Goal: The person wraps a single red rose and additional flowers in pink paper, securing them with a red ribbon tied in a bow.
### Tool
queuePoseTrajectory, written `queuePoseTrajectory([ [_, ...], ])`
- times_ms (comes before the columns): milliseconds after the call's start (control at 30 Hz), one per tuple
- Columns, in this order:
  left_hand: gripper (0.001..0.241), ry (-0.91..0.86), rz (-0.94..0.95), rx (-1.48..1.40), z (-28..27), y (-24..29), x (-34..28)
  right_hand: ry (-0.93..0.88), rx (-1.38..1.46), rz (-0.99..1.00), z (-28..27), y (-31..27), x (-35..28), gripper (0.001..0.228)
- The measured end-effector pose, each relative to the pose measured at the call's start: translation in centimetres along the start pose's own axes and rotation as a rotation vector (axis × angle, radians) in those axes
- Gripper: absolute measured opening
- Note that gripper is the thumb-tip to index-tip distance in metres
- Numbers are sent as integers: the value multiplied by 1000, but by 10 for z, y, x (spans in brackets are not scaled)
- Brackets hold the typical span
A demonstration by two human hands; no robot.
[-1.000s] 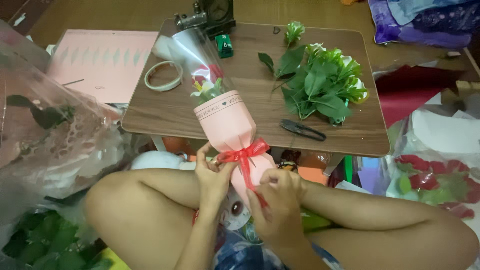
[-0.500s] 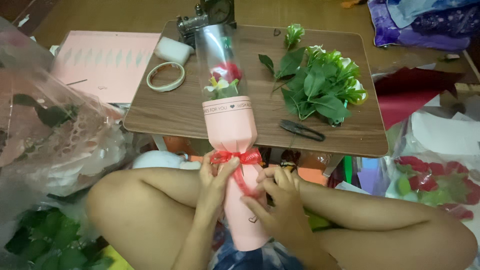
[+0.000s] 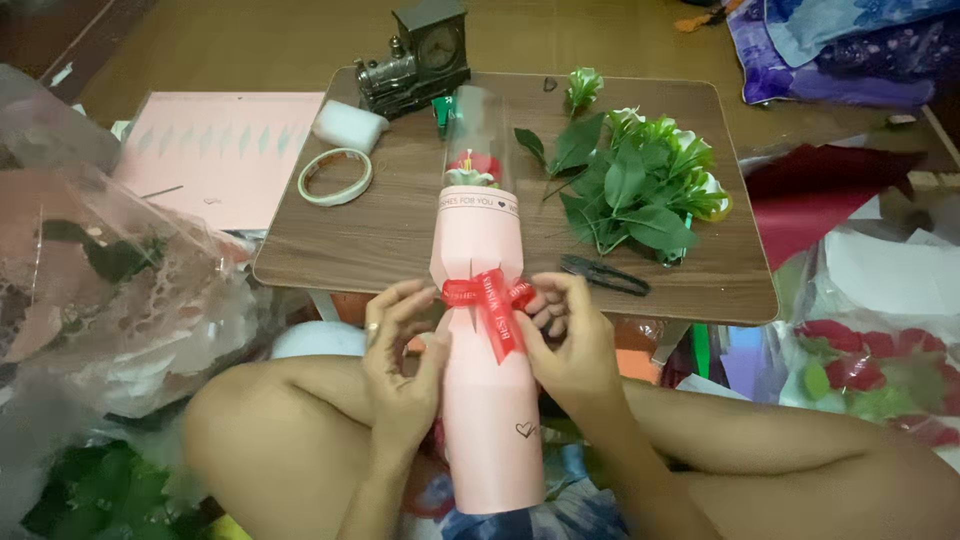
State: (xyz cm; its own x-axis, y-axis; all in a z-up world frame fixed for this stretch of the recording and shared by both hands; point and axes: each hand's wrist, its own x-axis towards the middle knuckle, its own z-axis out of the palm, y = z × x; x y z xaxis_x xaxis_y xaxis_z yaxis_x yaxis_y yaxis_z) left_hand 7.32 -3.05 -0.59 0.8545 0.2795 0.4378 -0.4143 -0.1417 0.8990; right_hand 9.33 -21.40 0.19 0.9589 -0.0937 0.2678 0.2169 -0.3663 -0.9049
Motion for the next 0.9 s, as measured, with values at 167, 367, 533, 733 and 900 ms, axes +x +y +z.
queuePoseTrajectory([
  [167,64,-136,-228,196,11,10,13,-23,-75,38,3,10,11,18],
  [367,45,-201,-760,11,7,-25,16,-55,-47,193,7,34,6,32],
  [533,54,-265,-913,-281,10,-53,1,-131,113,233,7,28,-14,35],
  [733,62,-165,-831,-411,5,-133,-52,-263,242,152,-11,55,-37,37],
  [900,74,-229,-806,-403,3,-116,-60,-339,311,43,-45,31,-41,23],
])
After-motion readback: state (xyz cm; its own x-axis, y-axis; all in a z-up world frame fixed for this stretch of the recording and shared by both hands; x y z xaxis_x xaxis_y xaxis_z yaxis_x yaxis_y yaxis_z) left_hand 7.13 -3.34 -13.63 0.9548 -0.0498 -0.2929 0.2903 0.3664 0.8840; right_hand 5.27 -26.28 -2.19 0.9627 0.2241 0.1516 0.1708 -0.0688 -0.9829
